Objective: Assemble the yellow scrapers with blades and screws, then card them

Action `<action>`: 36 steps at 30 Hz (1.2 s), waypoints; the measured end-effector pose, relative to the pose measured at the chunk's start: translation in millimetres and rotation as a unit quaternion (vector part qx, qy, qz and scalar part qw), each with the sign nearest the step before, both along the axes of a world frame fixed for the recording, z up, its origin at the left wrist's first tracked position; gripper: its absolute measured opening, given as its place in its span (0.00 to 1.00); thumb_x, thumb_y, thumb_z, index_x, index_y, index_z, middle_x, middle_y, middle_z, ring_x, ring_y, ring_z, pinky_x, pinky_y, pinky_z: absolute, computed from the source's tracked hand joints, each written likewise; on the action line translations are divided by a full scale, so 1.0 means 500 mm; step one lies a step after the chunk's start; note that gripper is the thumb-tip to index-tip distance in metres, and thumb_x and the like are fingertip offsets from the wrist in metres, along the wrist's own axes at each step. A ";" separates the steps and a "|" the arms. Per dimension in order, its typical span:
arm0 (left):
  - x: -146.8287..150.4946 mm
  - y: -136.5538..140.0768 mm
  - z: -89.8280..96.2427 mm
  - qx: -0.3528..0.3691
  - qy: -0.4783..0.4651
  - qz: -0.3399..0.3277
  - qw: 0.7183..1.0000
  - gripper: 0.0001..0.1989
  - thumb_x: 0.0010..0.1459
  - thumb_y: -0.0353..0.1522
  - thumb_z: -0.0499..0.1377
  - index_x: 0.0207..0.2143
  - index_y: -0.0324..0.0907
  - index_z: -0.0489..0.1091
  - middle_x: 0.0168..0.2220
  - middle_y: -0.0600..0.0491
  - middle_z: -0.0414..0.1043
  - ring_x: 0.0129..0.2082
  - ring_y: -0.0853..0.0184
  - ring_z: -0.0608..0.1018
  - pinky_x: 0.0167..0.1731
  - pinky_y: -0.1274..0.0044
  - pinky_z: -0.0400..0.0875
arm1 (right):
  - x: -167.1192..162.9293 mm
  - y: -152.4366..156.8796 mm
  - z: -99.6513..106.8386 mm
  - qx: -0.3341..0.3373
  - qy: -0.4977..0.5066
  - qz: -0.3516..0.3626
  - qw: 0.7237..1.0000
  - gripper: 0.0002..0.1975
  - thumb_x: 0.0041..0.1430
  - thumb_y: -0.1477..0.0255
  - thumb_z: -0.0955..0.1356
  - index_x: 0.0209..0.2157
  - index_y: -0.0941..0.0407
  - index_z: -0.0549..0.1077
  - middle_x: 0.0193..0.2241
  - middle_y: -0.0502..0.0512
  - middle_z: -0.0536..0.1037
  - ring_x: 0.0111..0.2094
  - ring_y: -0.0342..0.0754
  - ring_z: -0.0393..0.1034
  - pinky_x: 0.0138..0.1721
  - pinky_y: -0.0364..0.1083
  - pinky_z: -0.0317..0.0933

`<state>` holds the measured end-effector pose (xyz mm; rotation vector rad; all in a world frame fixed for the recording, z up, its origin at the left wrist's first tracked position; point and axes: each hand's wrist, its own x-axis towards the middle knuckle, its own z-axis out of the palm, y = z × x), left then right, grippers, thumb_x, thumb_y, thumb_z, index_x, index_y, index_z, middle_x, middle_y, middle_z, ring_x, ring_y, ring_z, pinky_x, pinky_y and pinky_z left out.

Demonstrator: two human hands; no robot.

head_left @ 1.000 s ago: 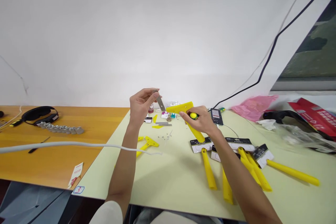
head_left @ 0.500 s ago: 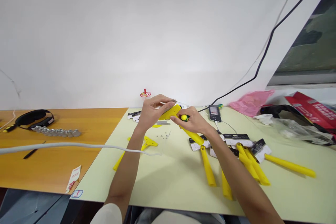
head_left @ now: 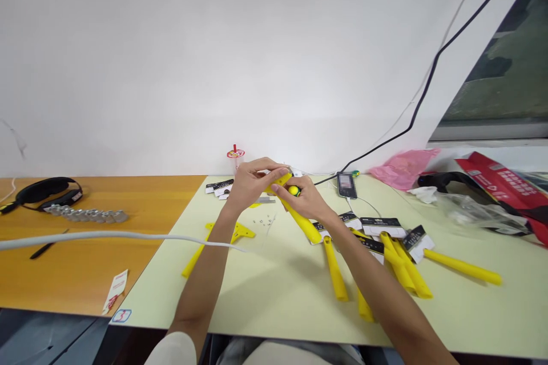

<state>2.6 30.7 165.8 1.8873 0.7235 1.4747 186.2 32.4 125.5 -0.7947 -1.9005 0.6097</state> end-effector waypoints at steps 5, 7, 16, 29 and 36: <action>-0.020 0.001 0.007 -0.015 0.028 0.010 0.999 0.17 0.62 0.49 0.72 0.38 0.44 0.88 0.40 0.46 0.86 0.41 0.59 0.85 0.37 0.72 0.81 | -0.005 0.005 -0.006 -0.023 0.061 -0.003 0.998 0.30 0.68 0.46 0.72 0.21 0.54 0.73 0.17 0.50 0.75 0.19 0.45 0.66 0.23 0.45 0.60; -0.031 0.001 0.010 -0.028 0.037 0.013 0.999 0.19 0.62 0.50 0.72 0.39 0.44 0.88 0.41 0.45 0.87 0.41 0.59 0.86 0.38 0.72 0.82 | -0.005 0.007 -0.007 -0.049 0.099 0.003 0.994 0.31 0.66 0.42 0.72 0.23 0.53 0.76 0.16 0.50 0.74 0.18 0.45 0.66 0.21 0.46 0.60; -0.048 -0.003 0.013 -0.035 0.021 0.019 0.999 0.19 0.60 0.49 0.74 0.40 0.44 0.87 0.38 0.47 0.86 0.35 0.62 0.85 0.29 0.74 0.81 | -0.011 0.012 -0.016 -0.071 0.180 0.006 0.981 0.35 0.61 0.36 0.72 0.22 0.53 0.72 0.16 0.51 0.75 0.16 0.47 0.69 0.19 0.46 0.63; -0.021 -0.012 0.022 -0.063 -0.032 0.029 0.997 0.22 0.53 0.49 0.78 0.35 0.41 0.84 0.32 0.48 0.83 0.29 0.61 0.86 0.22 0.76 0.78 | -0.016 0.011 -0.018 -0.055 0.198 -0.007 0.979 0.34 0.63 0.37 0.72 0.22 0.52 0.71 0.16 0.51 0.74 0.16 0.47 0.70 0.19 0.46 0.64; -0.015 -0.018 0.024 -0.048 -0.041 0.028 0.998 0.22 0.54 0.49 0.78 0.38 0.41 0.85 0.33 0.49 0.84 0.30 0.61 0.86 0.23 0.75 0.79 | -0.015 0.010 -0.017 -0.053 0.203 -0.011 0.978 0.33 0.62 0.38 0.73 0.22 0.52 0.72 0.17 0.51 0.75 0.17 0.48 0.71 0.20 0.47 0.65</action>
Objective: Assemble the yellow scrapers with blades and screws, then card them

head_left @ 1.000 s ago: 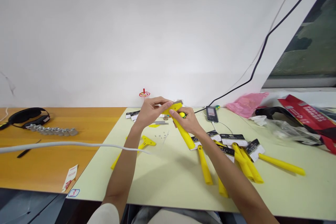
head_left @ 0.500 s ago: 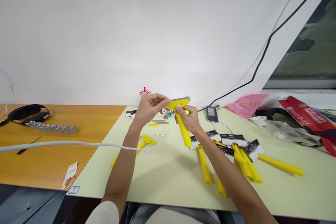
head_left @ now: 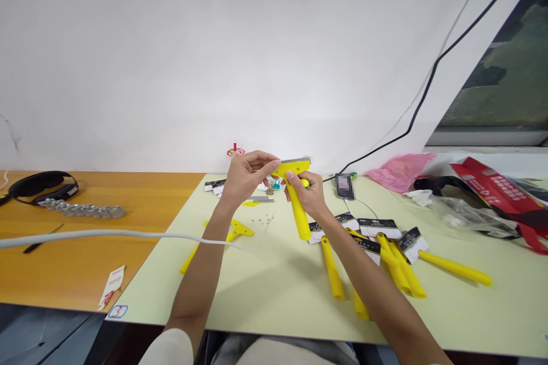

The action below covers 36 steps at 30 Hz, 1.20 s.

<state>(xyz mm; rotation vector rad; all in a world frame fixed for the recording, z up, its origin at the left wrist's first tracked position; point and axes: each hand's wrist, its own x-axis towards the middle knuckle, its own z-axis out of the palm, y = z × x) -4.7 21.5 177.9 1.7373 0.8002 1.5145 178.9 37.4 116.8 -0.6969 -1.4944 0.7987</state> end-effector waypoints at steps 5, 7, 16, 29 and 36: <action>-0.001 -0.002 -0.004 0.013 -0.005 0.000 1.000 0.17 0.59 0.46 0.76 0.40 0.42 0.87 0.34 0.49 0.85 0.29 0.63 0.86 0.26 0.75 0.81 | 0.004 0.001 -0.002 0.012 0.000 -0.002 1.000 0.32 0.65 0.40 0.73 0.23 0.53 0.74 0.18 0.52 0.77 0.18 0.48 0.72 0.22 0.47 0.66; -0.002 -0.002 -0.005 0.017 -0.002 -0.003 1.000 0.16 0.60 0.45 0.75 0.40 0.42 0.88 0.35 0.49 0.86 0.31 0.63 0.86 0.27 0.74 0.82 | 0.005 0.000 -0.002 0.012 -0.001 -0.003 1.000 0.31 0.65 0.40 0.73 0.24 0.53 0.74 0.19 0.52 0.77 0.18 0.48 0.72 0.21 0.47 0.66; -0.005 0.000 -0.004 0.018 0.009 0.005 1.000 0.19 0.57 0.49 0.76 0.38 0.42 0.87 0.34 0.49 0.85 0.31 0.61 0.87 0.26 0.73 0.83 | 0.003 -0.008 0.007 0.004 -0.016 -0.009 1.000 0.34 0.62 0.35 0.71 0.23 0.52 0.74 0.16 0.52 0.75 0.17 0.48 0.70 0.20 0.47 0.64; -0.012 -0.001 0.004 -0.006 0.002 0.018 1.000 0.29 0.60 0.58 0.70 0.39 0.40 0.87 0.35 0.45 0.86 0.26 0.61 0.86 0.24 0.73 0.80 | 0.005 -0.005 0.003 0.012 -0.013 -0.013 1.000 0.34 0.64 0.37 0.71 0.22 0.53 0.73 0.17 0.52 0.75 0.17 0.48 0.71 0.21 0.47 0.64; -0.033 0.007 0.002 -0.022 0.020 0.001 1.000 0.30 0.61 0.57 0.70 0.43 0.38 0.86 0.35 0.44 0.85 0.32 0.56 0.89 0.25 0.74 0.81 | 0.010 -0.001 0.001 0.019 -0.002 -0.012 1.000 0.33 0.65 0.39 0.72 0.23 0.54 0.76 0.17 0.52 0.76 0.17 0.47 0.70 0.21 0.46 0.64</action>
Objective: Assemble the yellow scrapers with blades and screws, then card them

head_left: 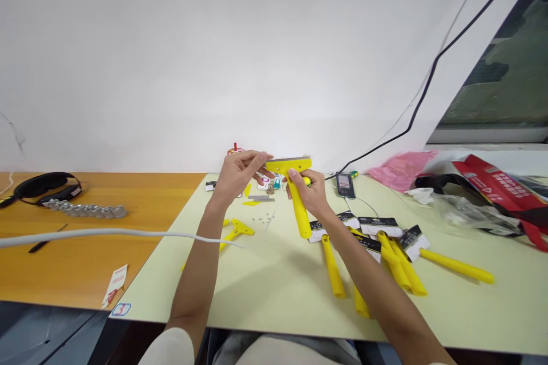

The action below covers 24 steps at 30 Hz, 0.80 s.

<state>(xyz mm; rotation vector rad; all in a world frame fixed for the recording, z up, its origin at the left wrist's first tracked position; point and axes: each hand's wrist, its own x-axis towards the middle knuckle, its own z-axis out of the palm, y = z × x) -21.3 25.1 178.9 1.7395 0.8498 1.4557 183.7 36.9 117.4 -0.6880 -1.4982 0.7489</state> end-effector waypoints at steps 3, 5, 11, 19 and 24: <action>-0.003 0.002 -0.003 -0.002 0.006 -0.001 1.000 0.25 0.58 0.52 0.75 0.40 0.38 0.86 0.35 0.45 0.86 0.33 0.56 0.89 0.26 0.74 0.81 | -0.002 -0.003 0.005 -0.003 0.010 0.011 1.000 0.33 0.64 0.38 0.72 0.23 0.54 0.77 0.15 0.50 0.74 0.15 0.46 0.69 0.20 0.46 0.64; -0.003 0.002 -0.003 -0.007 0.003 0.002 1.000 0.25 0.57 0.52 0.76 0.39 0.38 0.86 0.32 0.45 0.85 0.32 0.56 0.89 0.27 0.73 0.81 | -0.004 -0.004 0.006 -0.006 0.016 0.017 1.000 0.33 0.63 0.38 0.73 0.23 0.54 0.77 0.15 0.50 0.74 0.15 0.46 0.68 0.19 0.46 0.64; -0.002 -0.004 0.004 -0.018 0.011 -0.009 1.000 0.26 0.56 0.52 0.76 0.38 0.37 0.86 0.31 0.45 0.85 0.28 0.59 0.87 0.29 0.72 0.82 | -0.001 0.008 -0.007 -0.009 0.022 0.025 0.999 0.31 0.64 0.41 0.74 0.23 0.53 0.75 0.19 0.52 0.77 0.17 0.47 0.71 0.19 0.47 0.64; -0.034 0.089 -0.049 -0.040 0.035 -0.044 0.998 0.32 0.66 0.59 0.65 0.48 0.37 0.82 0.41 0.39 0.86 0.37 0.58 0.88 0.34 0.72 0.81 | 0.013 0.013 -0.003 0.003 0.011 -0.004 1.000 0.32 0.65 0.39 0.72 0.23 0.53 0.76 0.18 0.51 0.76 0.18 0.47 0.70 0.21 0.48 0.65; -0.097 0.230 -0.182 -0.151 0.327 -0.058 0.931 0.25 0.53 0.52 0.74 0.39 0.39 0.82 0.43 0.43 0.87 0.46 0.57 0.85 0.47 0.70 0.77 | 0.029 0.017 0.004 0.019 0.035 -0.003 0.999 0.30 0.65 0.42 0.74 0.23 0.53 0.76 0.20 0.52 0.78 0.18 0.47 0.71 0.21 0.48 0.64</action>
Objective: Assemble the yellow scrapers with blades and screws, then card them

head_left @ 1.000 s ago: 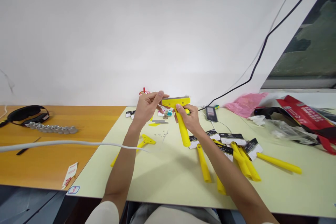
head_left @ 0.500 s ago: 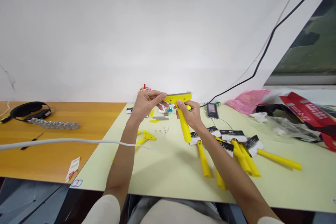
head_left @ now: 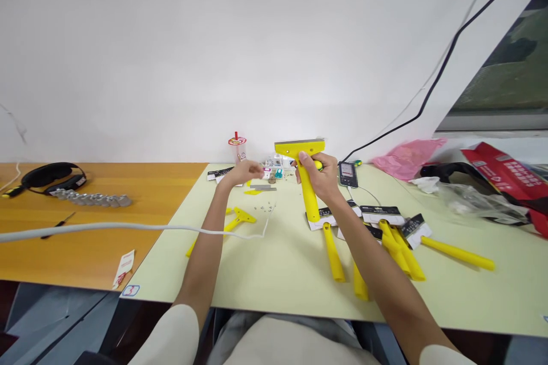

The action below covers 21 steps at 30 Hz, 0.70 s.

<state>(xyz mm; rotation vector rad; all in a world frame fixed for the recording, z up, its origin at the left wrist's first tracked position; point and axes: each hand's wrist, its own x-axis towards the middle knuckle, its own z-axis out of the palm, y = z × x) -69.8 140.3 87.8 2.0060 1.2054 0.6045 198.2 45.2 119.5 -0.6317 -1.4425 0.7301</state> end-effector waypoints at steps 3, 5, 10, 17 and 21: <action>-0.011 0.038 -0.073 -0.099 0.109 -0.039 0.988 0.20 0.39 0.42 0.79 0.31 0.39 0.83 0.33 0.46 0.86 0.36 0.58 0.84 0.38 0.72 0.75 | 0.005 0.000 0.003 -0.004 -0.004 -0.001 1.000 0.30 0.64 0.41 0.74 0.24 0.53 0.77 0.20 0.52 0.78 0.18 0.48 0.72 0.20 0.48 0.65; -0.006 0.046 -0.106 -0.143 0.145 -0.066 0.977 0.18 0.36 0.39 0.78 0.31 0.40 0.84 0.30 0.48 0.85 0.32 0.60 0.82 0.35 0.73 0.73 | 0.006 -0.001 0.005 -0.008 -0.009 -0.001 1.000 0.31 0.64 0.40 0.74 0.24 0.53 0.77 0.20 0.52 0.78 0.18 0.48 0.72 0.20 0.47 0.65; 0.009 0.060 -0.141 -0.170 0.179 -0.099 0.964 0.17 0.37 0.39 0.76 0.32 0.41 0.84 0.29 0.50 0.84 0.30 0.64 0.79 0.31 0.76 0.69 | 0.008 -0.002 0.008 0.000 -0.028 -0.009 1.000 0.31 0.64 0.40 0.73 0.24 0.53 0.78 0.19 0.52 0.78 0.17 0.47 0.72 0.20 0.47 0.65; 0.003 0.078 -0.158 -0.164 0.189 -0.115 0.961 0.18 0.39 0.41 0.76 0.34 0.41 0.85 0.31 0.51 0.84 0.33 0.64 0.78 0.33 0.77 0.68 | 0.009 0.010 0.001 -0.005 -0.035 -0.003 0.999 0.33 0.63 0.39 0.74 0.22 0.53 0.74 0.22 0.53 0.80 0.18 0.46 0.71 0.20 0.46 0.64; 0.000 0.083 -0.165 -0.151 0.183 -0.107 0.966 0.19 0.41 0.42 0.76 0.34 0.40 0.85 0.31 0.51 0.84 0.32 0.65 0.78 0.32 0.77 0.67 | 0.008 0.011 0.003 0.004 -0.046 -0.028 0.999 0.36 0.61 0.37 0.74 0.19 0.53 0.69 0.23 0.54 0.80 0.19 0.45 0.70 0.21 0.46 0.64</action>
